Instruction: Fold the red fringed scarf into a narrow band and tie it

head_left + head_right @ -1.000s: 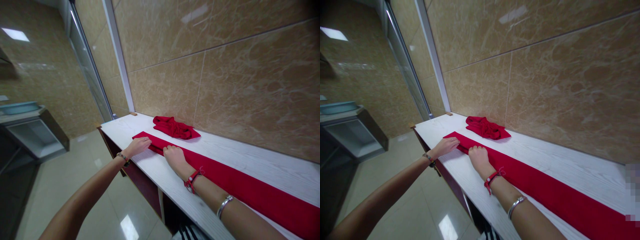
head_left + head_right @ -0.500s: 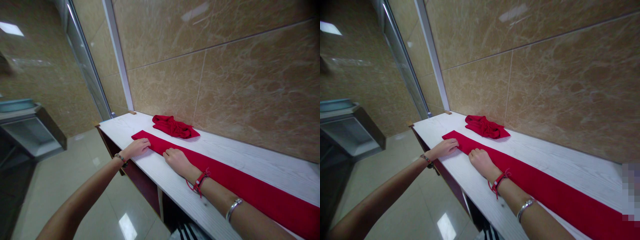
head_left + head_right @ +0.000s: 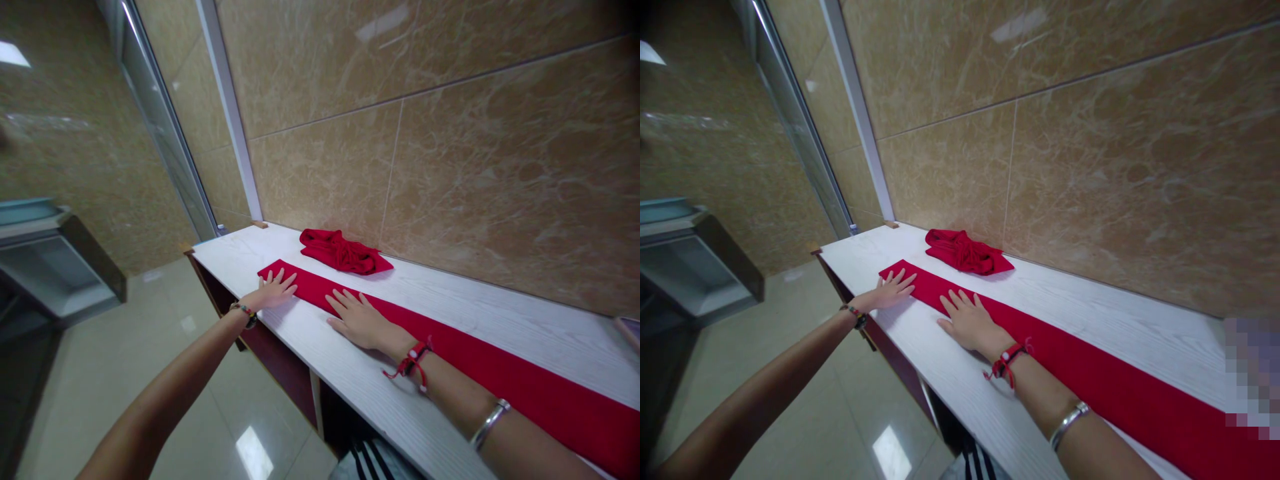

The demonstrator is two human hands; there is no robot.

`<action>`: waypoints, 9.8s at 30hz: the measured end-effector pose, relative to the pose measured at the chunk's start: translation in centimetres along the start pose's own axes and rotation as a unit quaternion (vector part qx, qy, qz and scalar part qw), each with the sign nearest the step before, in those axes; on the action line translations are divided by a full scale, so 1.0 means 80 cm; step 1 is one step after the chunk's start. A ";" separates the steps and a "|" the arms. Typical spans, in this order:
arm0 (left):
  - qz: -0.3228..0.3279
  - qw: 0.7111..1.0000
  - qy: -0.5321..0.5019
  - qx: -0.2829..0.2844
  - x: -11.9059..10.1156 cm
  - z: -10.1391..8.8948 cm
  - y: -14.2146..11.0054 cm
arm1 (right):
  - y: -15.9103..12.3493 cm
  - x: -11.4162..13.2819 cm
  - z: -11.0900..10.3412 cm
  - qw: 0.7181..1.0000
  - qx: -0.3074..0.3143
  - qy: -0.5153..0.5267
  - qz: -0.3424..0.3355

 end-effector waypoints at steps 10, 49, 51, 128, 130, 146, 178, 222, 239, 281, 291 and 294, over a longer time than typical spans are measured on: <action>-0.032 0.996 -0.047 0.073 -0.065 -0.007 0.009 | -0.026 -0.011 0.006 0.999 -0.027 -0.039 -0.014; 0.313 0.948 -0.067 0.004 -0.313 -0.091 0.025 | -0.255 -0.088 -0.037 0.985 -0.071 -0.157 0.032; 0.309 0.948 -0.074 -0.002 -0.317 -0.097 0.026 | -0.250 -0.085 -0.039 0.983 -0.076 -0.165 0.038; 0.160 0.951 -0.109 0.239 -0.355 -0.078 0.045 | -0.326 -0.110 -0.036 0.993 -0.029 -0.033 0.111; 0.133 0.954 -0.091 0.254 -0.357 -0.083 0.045 | -0.356 -0.124 -0.036 0.989 -0.028 -0.052 0.139; 0.263 0.947 -0.118 0.140 -0.549 -0.114 0.065 | -0.420 -0.164 -0.066 0.955 -0.070 -0.059 0.282; 0.402 0.906 -0.093 0.090 -0.518 -0.139 0.064 | -0.409 -0.139 -0.091 0.976 -0.066 -0.107 0.178; 0.377 0.906 -0.138 0.133 -0.529 -0.098 0.041 | -0.436 -0.144 -0.085 0.985 -0.133 -0.021 0.109; 0.278 0.920 -0.102 0.255 -0.557 -0.123 0.037 | -0.551 -0.214 -0.070 0.945 -0.018 -0.122 0.303; 0.210 0.959 -0.141 0.127 -0.356 -0.075 0.140 | -0.542 -0.296 -0.105 0.904 0.097 -0.012 0.416; 0.228 0.929 -0.170 0.237 -0.314 -0.074 0.155 | -0.534 -0.324 -0.105 0.891 0.164 0.037 0.422; 0.211 0.932 -0.175 0.237 -0.312 -0.076 0.152 | -0.528 -0.328 -0.103 0.896 0.184 0.066 0.398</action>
Point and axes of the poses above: each hand's wrist, its own y-axis towards the middle knuckle, its own z-axis out of the palm, x = y × z, the point moved 6 cm from there along y, towards the middle knuckle, and after that the axes turned 1 degree about -y, right-handed, at the moved point
